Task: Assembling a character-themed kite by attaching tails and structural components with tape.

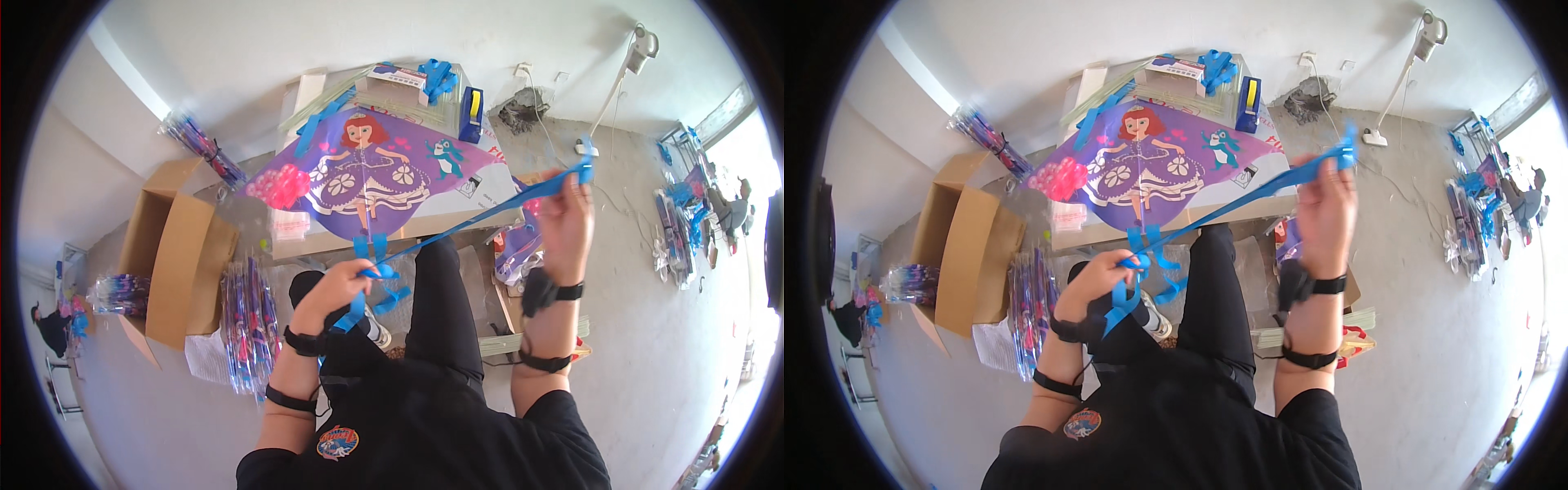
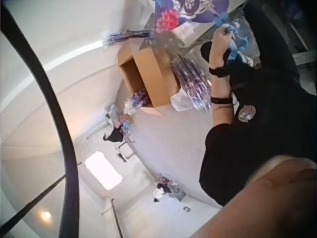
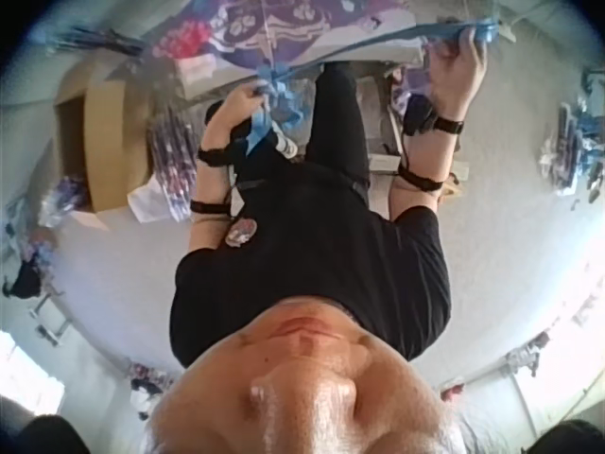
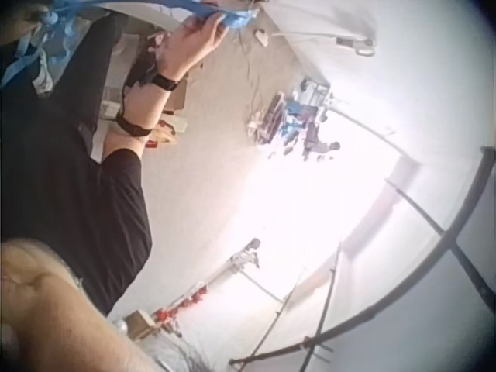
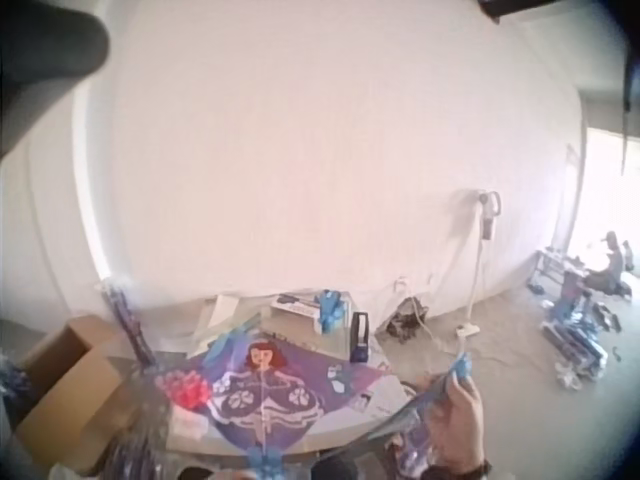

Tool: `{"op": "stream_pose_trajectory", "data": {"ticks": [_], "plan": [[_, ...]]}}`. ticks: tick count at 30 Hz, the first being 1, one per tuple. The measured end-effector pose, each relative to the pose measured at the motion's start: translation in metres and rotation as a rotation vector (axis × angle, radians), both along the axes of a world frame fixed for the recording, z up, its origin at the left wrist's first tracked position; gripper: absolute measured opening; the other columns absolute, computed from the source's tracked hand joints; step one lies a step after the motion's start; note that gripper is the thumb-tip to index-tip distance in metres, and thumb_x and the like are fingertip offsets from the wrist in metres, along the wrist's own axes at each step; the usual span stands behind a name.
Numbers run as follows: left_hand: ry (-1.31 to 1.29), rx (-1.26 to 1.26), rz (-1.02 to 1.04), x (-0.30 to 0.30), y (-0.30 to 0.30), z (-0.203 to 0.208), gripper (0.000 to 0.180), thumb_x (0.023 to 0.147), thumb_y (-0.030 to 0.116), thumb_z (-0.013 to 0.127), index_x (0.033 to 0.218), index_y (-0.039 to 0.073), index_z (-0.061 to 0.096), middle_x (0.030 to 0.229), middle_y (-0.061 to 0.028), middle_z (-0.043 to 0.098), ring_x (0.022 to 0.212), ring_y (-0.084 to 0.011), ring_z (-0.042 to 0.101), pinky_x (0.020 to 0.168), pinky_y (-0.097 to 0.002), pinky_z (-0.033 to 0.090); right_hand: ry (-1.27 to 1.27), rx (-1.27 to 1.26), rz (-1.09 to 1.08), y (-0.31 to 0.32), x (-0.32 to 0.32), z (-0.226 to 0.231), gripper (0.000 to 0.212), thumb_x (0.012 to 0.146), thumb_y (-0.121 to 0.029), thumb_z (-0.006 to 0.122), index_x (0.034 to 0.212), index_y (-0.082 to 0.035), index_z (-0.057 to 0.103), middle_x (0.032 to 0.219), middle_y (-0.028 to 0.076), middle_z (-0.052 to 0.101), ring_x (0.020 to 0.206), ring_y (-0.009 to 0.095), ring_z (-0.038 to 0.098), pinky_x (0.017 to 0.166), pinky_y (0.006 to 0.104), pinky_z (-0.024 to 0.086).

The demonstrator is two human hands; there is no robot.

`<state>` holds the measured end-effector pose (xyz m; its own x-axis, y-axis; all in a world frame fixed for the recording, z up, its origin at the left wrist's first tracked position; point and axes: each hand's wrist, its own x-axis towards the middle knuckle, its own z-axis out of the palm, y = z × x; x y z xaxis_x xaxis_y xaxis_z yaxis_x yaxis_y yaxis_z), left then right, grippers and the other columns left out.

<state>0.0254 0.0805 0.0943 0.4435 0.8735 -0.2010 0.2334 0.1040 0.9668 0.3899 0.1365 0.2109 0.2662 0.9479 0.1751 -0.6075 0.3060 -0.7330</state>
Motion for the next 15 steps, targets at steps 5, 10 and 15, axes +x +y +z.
{"op": "stream_pose_trajectory", "data": {"ticks": [5,10,15], "plan": [[0.216,-0.003,0.113,-0.033,0.004,0.004,0.015,0.082,-0.001,0.048,0.09,0.003,0.06,0.066,-0.0018,0.054,0.063,-0.0109,0.051,0.06,-0.026,0.041,0.031,-0.006,-0.386,0.008,0.094,0.0,0.016,0.096,-0.009,0.052,0.107,0.003,0.055,0.098,0.018,0.064,0.087,0.02,0.063,0.077,0.0272,0.056],[0.128,0.062,0.117,0.002,0.015,0.022,0.015,0.083,0.003,0.047,0.09,0.002,0.06,0.066,-0.0027,0.054,0.064,-0.0111,0.052,0.06,-0.0262,0.041,-0.404,-0.023,-0.328,0.007,0.047,-0.025,0.014,0.092,-0.005,0.058,0.105,0.0,0.056,0.099,0.013,0.065,0.089,0.02,0.063,0.081,0.0314,0.052],[0.083,0.058,0.018,0.061,0.032,0.038,0.014,0.083,0.003,0.047,0.089,0.002,0.06,0.068,-0.0044,0.056,0.065,-0.0114,0.054,0.06,-0.0265,0.042,-0.776,-0.143,0.396,-0.015,-0.063,-0.09,0.054,0.071,-0.008,0.075,0.117,-0.002,0.048,0.103,0.007,0.057,0.098,0.017,0.056,0.083,0.0316,0.048]]}}
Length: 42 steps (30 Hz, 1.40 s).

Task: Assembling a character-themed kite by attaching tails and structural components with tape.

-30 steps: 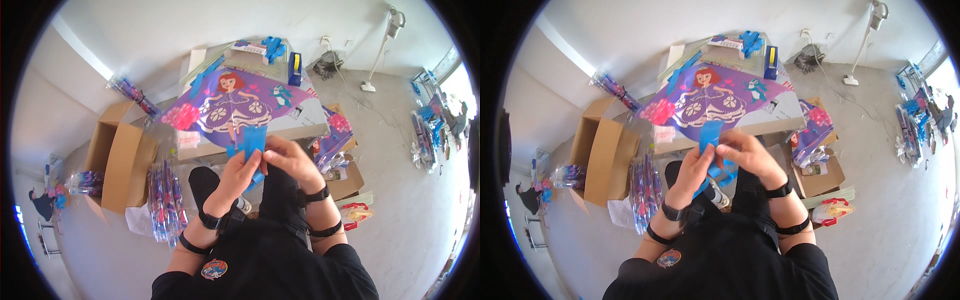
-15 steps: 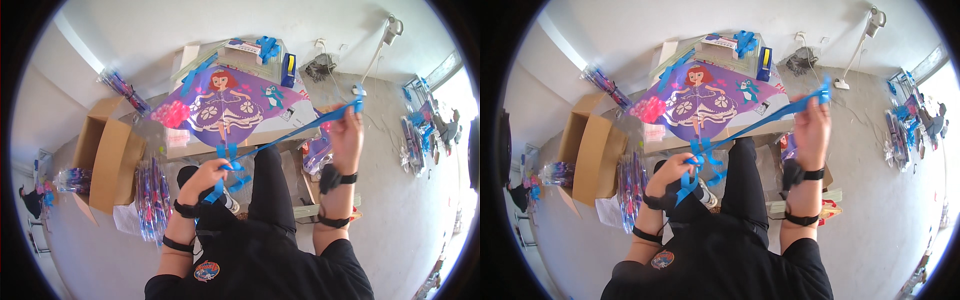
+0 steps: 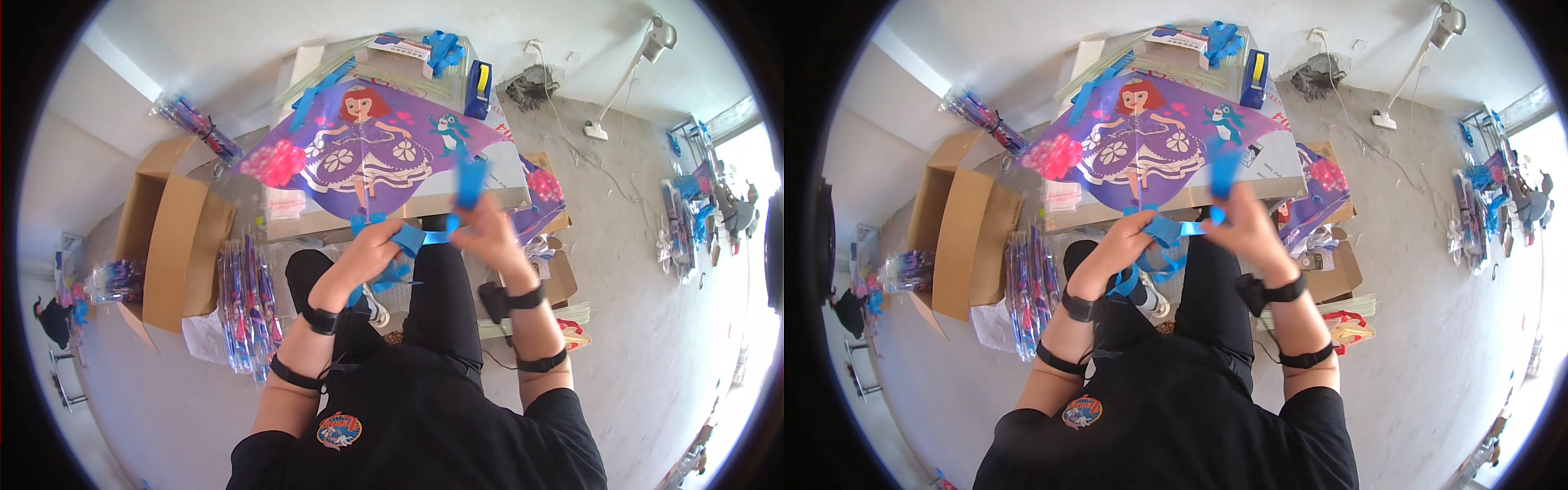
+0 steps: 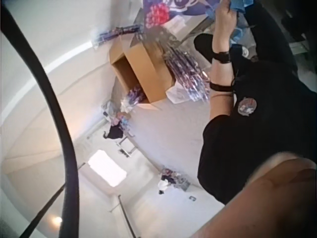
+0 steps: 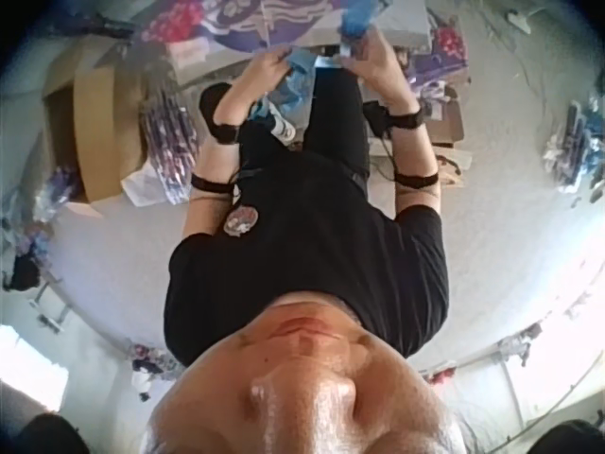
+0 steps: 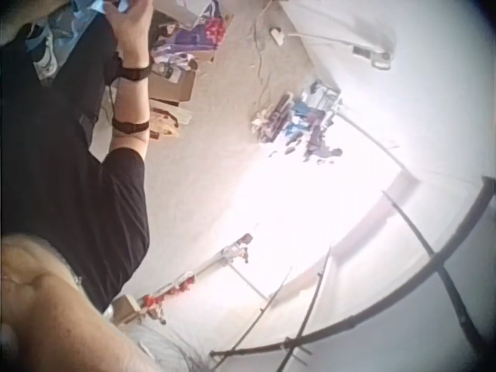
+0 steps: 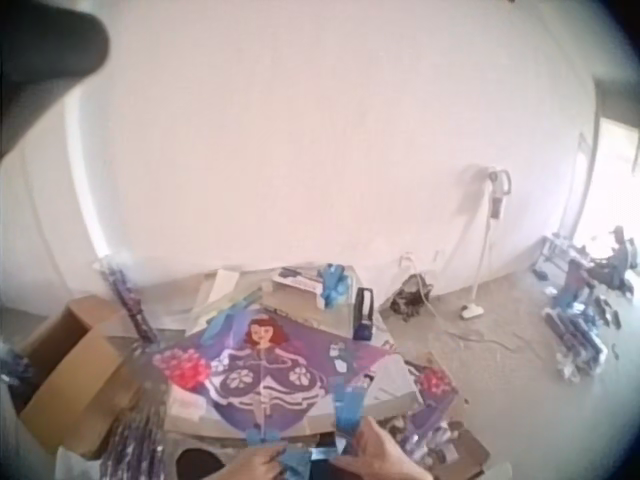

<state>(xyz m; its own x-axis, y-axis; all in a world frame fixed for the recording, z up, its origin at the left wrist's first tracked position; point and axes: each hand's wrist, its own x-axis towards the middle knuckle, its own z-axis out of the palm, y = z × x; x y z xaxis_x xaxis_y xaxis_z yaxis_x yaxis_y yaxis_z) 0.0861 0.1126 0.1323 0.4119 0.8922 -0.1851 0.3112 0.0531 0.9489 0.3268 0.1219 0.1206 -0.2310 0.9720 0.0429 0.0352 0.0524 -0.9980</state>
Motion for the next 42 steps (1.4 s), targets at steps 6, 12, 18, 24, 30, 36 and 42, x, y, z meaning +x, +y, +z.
{"op": "stream_pose_trajectory", "data": {"ticks": [6,12,18,24,30,36,42], "plan": [[-0.161,-0.049,0.168,0.029,0.013,-0.021,0.013,0.086,0.002,0.047,0.089,0.001,0.06,0.071,-0.0037,0.057,0.066,-0.01,0.054,0.06,-0.0271,0.044,-0.271,0.128,0.018,-0.009,-0.05,-0.026,0.066,0.069,0.001,0.071,0.126,-0.002,0.038,0.099,0.02,0.059,0.093,0.035,0.062,0.077,0.0392,0.049],[-0.273,-0.258,0.321,0.015,0.036,-0.058,0.015,0.091,0.014,0.05,0.095,0.007,0.062,0.074,0.001,0.054,0.069,-0.0062,0.05,0.059,-0.0217,0.038,-0.416,0.059,-0.019,0.017,-0.045,-0.057,0.035,0.077,-0.003,0.067,0.109,-0.002,0.054,0.086,0.021,0.063,0.084,0.039,0.063,0.071,0.0405,0.05],[-0.295,-0.281,0.787,-0.05,0.097,-0.152,0.033,0.099,0.031,0.048,0.101,0.0,0.06,0.08,-0.0057,0.061,0.08,-0.0112,0.058,0.075,-0.0261,0.047,-0.711,0.394,-0.087,0.097,0.005,-0.064,0.021,0.069,0.002,0.062,0.089,-0.001,0.067,0.086,0.015,0.063,0.084,0.034,0.061,0.074,0.0391,0.049],[0.682,0.561,0.672,-0.101,0.132,-0.254,0.036,0.094,0.027,0.051,0.121,0.003,0.056,0.127,-0.016,0.055,0.123,-0.0358,0.046,0.104,-0.0469,0.035,-0.791,0.317,-0.307,0.239,0.024,-0.048,0.023,0.071,-0.003,0.06,0.089,-0.01,0.072,0.09,0.014,0.063,0.085,0.036,0.061,0.074,0.0408,0.049],[0.878,0.492,0.421,-0.085,0.125,-0.238,0.042,0.088,0.014,0.052,0.13,0.009,0.048,0.142,-0.0149,0.041,0.133,-0.036,0.034,0.11,-0.0512,0.024,-0.872,0.347,-0.522,0.388,0.047,-0.033,0.029,0.069,0.0,0.062,0.095,-0.008,0.07,0.088,0.017,0.062,0.086,0.035,0.062,0.075,0.0409,0.049],[0.904,0.479,0.461,-0.086,0.126,-0.235,0.042,0.087,0.014,0.055,0.128,0.008,0.05,0.141,-0.0124,0.043,0.133,-0.0322,0.035,0.111,-0.0493,0.025,-0.899,0.54,-0.655,0.476,0.033,-0.092,0.032,0.069,0.002,0.058,0.097,-0.008,0.069,0.094,0.021,0.061,0.091,0.038,0.06,0.08,0.0425,0.049],[0.943,0.451,0.44,-0.088,0.125,-0.236,0.043,0.086,0.013,0.056,0.129,0.008,0.049,0.141,-0.0122,0.043,0.133,-0.0324,0.036,0.111,-0.0496,0.025,-0.908,0.441,-0.493,0.48,0.024,-0.152,0.044,0.072,0.003,0.058,0.116,-0.007,0.06,0.113,0.019,0.058,0.109,0.036,0.054,0.092,0.0397,0.046]]}}
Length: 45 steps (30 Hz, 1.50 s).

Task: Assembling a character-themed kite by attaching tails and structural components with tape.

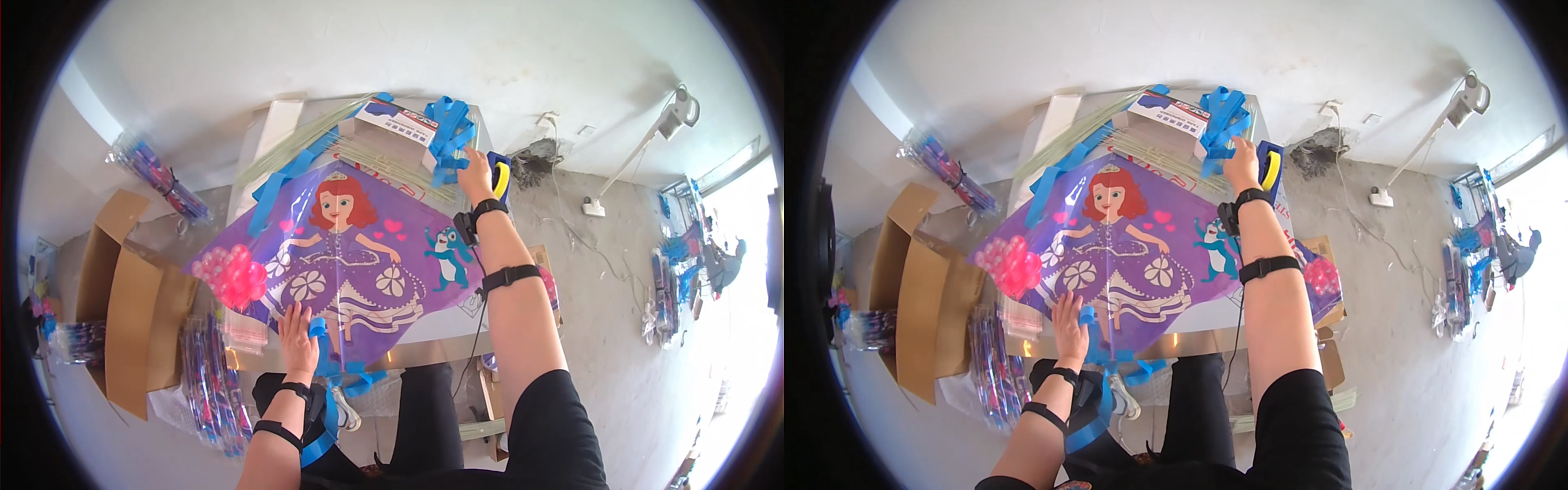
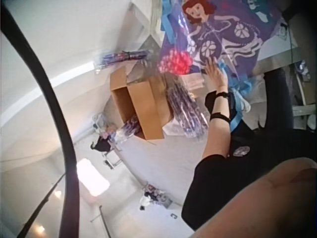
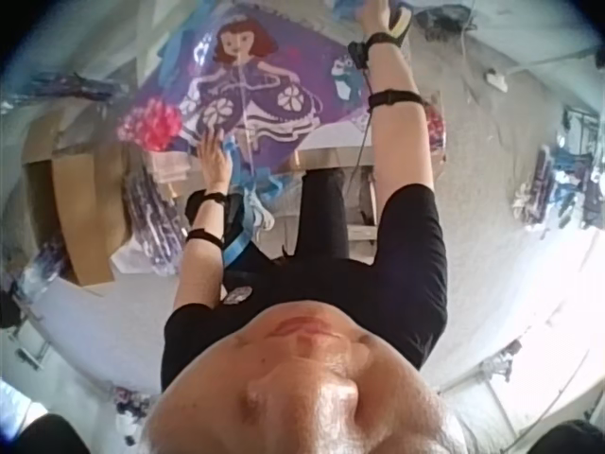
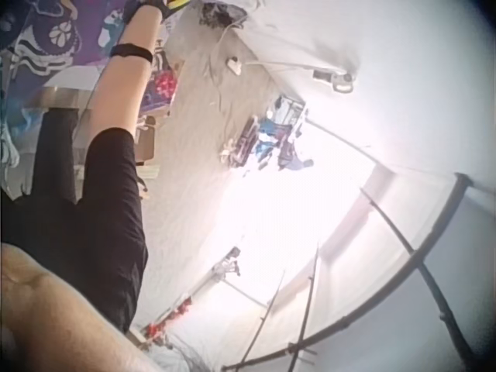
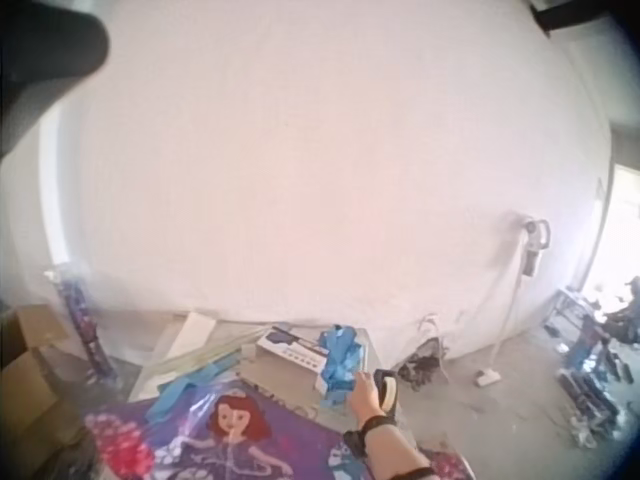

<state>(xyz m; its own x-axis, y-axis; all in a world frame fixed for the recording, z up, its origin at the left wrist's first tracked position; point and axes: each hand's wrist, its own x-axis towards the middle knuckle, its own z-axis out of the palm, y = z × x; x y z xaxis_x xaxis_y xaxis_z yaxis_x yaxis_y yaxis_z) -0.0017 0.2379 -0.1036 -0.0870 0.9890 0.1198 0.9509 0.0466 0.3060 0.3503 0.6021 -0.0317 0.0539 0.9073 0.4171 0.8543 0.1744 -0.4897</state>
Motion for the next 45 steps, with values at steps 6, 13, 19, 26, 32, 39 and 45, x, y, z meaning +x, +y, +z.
{"op": "stream_pose_trajectory", "data": {"ticks": [6,13,19,26,32,39,45], "plan": [[-0.003,0.034,-0.027,0.005,0.001,0.004,0.046,0.085,0.012,0.058,0.13,0.009,0.048,0.141,-0.0107,0.042,0.133,-0.0305,0.035,0.112,-0.0476,0.025,0.233,-0.119,0.12,-0.078,0.008,-0.02,0.037,0.075,-0.007,0.065,0.112,-0.007,0.062,0.101,0.015,0.064,0.095,0.029,0.062,0.083,0.0371,0.05],[-0.028,0.045,-0.004,-0.008,-0.005,-0.01,0.046,0.086,0.012,0.056,0.131,0.009,0.048,0.143,-0.0104,0.041,0.135,-0.0288,0.032,0.112,-0.0451,0.024,0.456,-0.457,0.206,-0.299,-0.003,-0.01,0.023,0.081,-0.009,0.062,0.104,-0.004,0.064,0.098,0.014,0.066,0.093,0.028,0.065,0.079,0.0342,0.052],[-1.133,0.094,0.211,0.075,0.011,0.082,0.036,0.097,0.028,0.049,0.121,0.003,0.056,0.11,-0.0145,0.063,0.105,-0.0248,0.059,0.09,-0.0378,0.045,0.687,-0.524,-0.002,-0.411,0.054,0.01,0.02,0.085,-0.006,0.063,0.103,0.0,0.065,0.092,0.008,0.069,0.086,0.013,0.064,0.078,0.0259,0.05],[-1.679,-0.284,-0.126,0.17,-0.049,0.236,0.036,0.099,0.033,0.047,0.109,0.001,0.061,0.085,-0.0093,0.067,0.075,-0.0158,0.062,0.074,-0.0306,0.049,1.023,-0.402,0.238,-0.432,0.016,0.118,0.022,0.09,-0.011,0.062,0.108,0.001,0.062,0.098,0.005,0.066,0.089,0.011,0.061,0.078,0.0239,0.048],[-1.25,-0.533,-0.372,0.19,-0.086,0.262,0.031,0.098,0.032,0.05,0.095,0.003,0.061,0.074,-0.0023,0.061,0.066,-0.0111,0.058,0.061,-0.0238,0.046,1.28,-0.531,0.554,-0.449,0.014,0.184,0.022,0.091,-0.011,0.062,0.109,0.002,0.059,0.098,0.005,0.063,0.097,0.013,0.058,0.078,0.0254,0.048],[-1.19,-0.469,-0.531,0.21,-0.11,0.263,0.034,0.095,0.037,0.055,0.093,0.004,0.061,0.076,-0.0021,0.063,0.066,-0.0101,0.059,0.062,-0.0253,0.048,1.379,-0.532,0.533,-0.472,0.025,0.207,0.009,0.093,-0.011,0.059,0.093,-0.002,0.057,0.076,0.002,0.06,0.066,0.009,0.058,0.059,0.0243,0.048],[-1.273,-0.652,-0.541,0.205,-0.118,0.267,0.03,0.097,0.032,0.052,0.097,0.003,0.062,0.083,-0.0031,0.065,0.072,-0.01,0.061,0.07,-0.0251,0.048,1.578,-0.462,0.497,-0.488,0.053,0.194,0.009,0.093,-0.013,0.058,0.091,-0.004,0.058,0.085,0.001,0.064,0.079,0.007,0.058,0.074,0.0227,0.044]]}}
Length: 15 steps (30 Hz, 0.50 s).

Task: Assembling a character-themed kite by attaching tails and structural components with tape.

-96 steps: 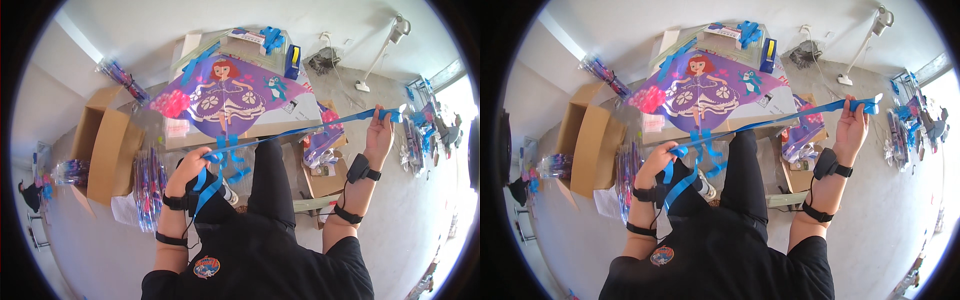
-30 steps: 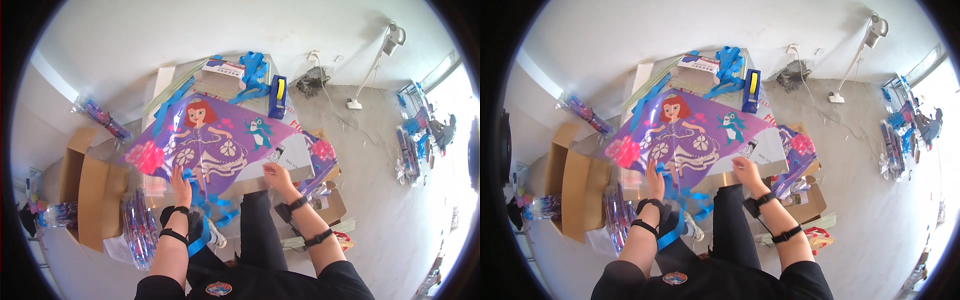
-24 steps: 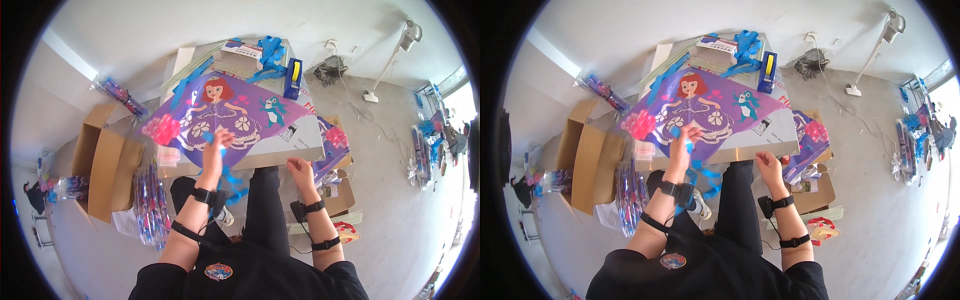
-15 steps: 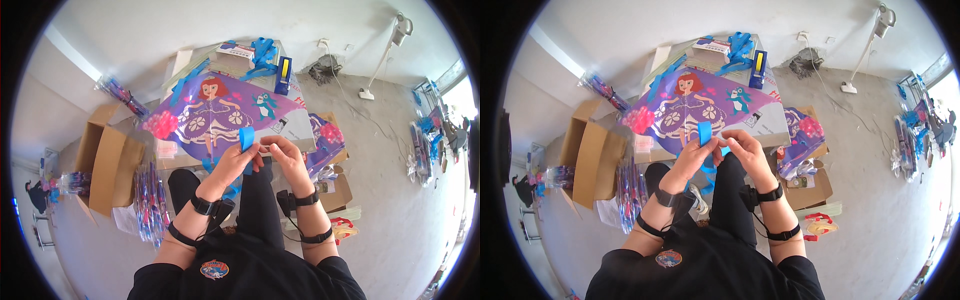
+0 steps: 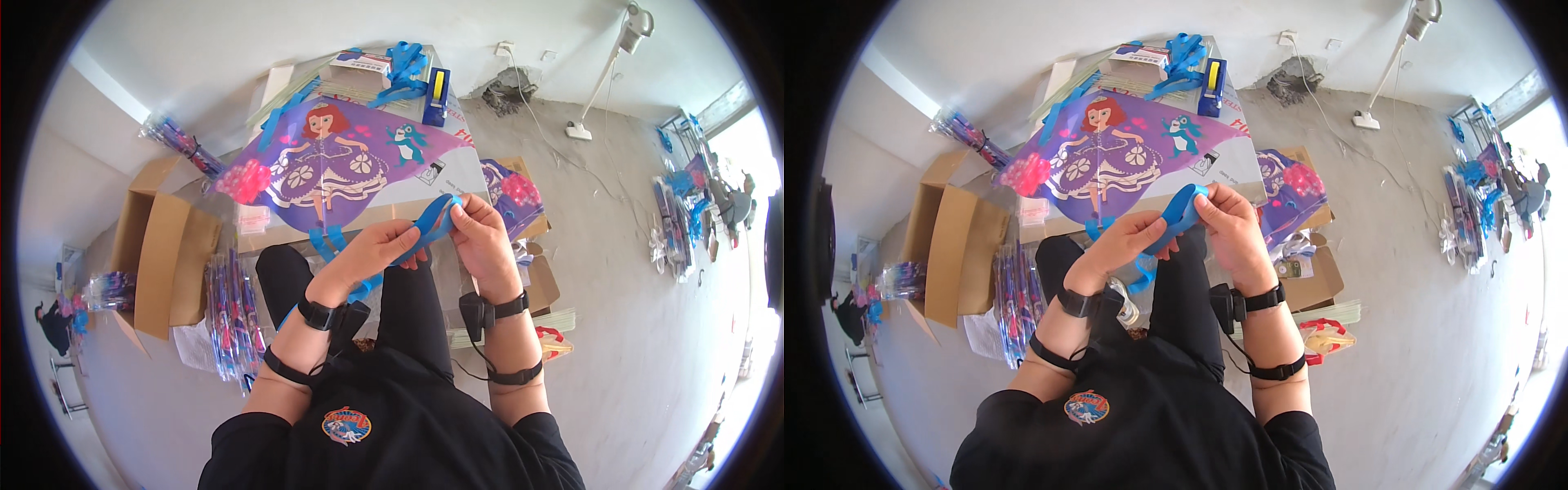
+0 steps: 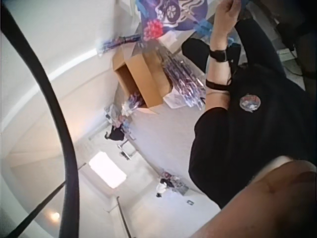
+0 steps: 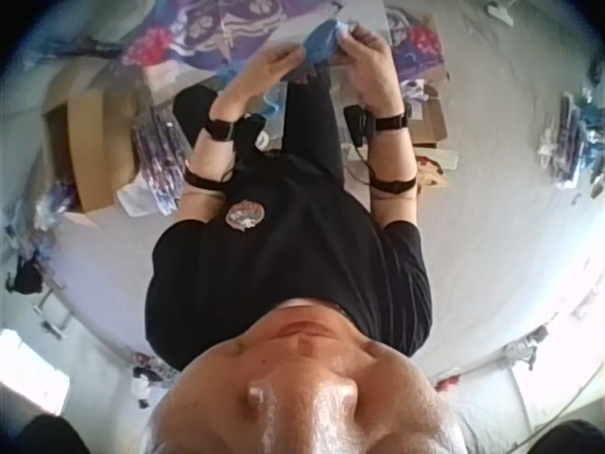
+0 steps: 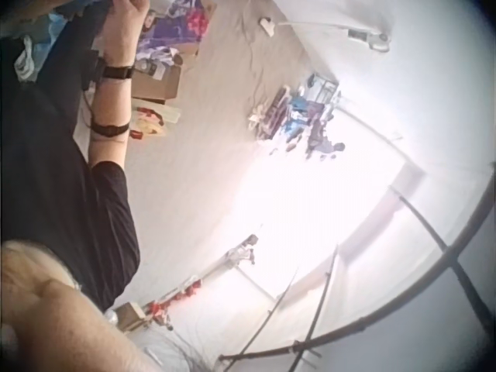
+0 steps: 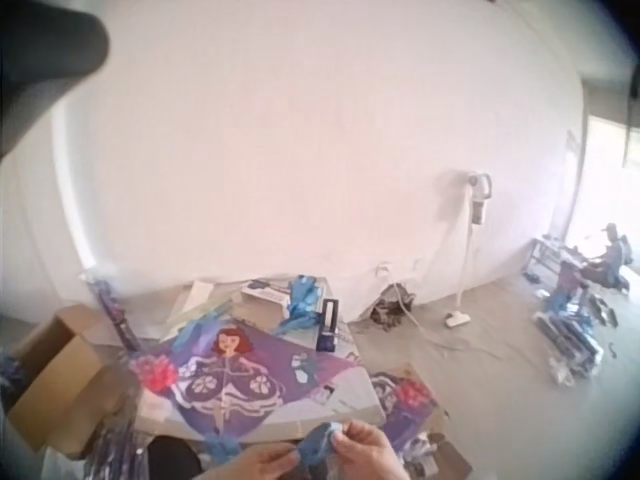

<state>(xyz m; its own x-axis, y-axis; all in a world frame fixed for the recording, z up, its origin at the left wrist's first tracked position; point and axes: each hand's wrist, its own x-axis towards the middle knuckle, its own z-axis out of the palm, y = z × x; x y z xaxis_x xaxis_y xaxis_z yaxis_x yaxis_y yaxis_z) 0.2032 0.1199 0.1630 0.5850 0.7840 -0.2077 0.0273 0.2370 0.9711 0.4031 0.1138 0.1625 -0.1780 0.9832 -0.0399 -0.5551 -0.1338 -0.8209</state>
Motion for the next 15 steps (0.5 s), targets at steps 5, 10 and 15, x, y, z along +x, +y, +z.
{"op": "stream_pose_trajectory", "data": {"ticks": [5,10,15], "plan": [[0.095,0.09,-0.019,-0.02,-0.004,-0.011,0.028,0.099,0.025,0.049,0.098,0.0,0.062,0.084,-0.0043,0.066,0.074,-0.0107,0.062,0.072,-0.0252,0.049,0.069,0.004,-0.04,-0.013,-0.003,-0.004,0.012,0.093,-0.009,0.056,0.103,-0.003,0.053,0.083,0.005,0.064,0.075,0.012,0.059,0.072,0.0245,0.045],[0.083,0.165,0.146,-0.061,0.004,-0.03,0.026,0.098,0.02,0.05,0.097,-0.003,0.062,0.085,-0.0066,0.067,0.075,-0.0123,0.063,0.071,-0.0254,0.05,0.294,-0.022,-0.026,-0.023,-0.016,0.003,0.019,0.092,-0.005,0.054,0.111,-0.002,0.052,0.08,0.007,0.063,0.073,0.017,0.062,0.069,0.0282,0.048],[0.103,0.264,0.378,-0.122,0.006,-0.046,0.025,0.098,0.018,0.049,0.094,-0.004,0.061,0.084,-0.0096,0.067,0.073,-0.0141,0.065,0.069,-0.0261,0.051,0.505,0.049,0.15,-0.024,-0.033,0.013,0.014,0.091,-0.004,0.052,0.102,0.001,0.059,0.08,0.011,0.063,0.071,0.022,0.063,0.063,0.0275,0.051]]}}
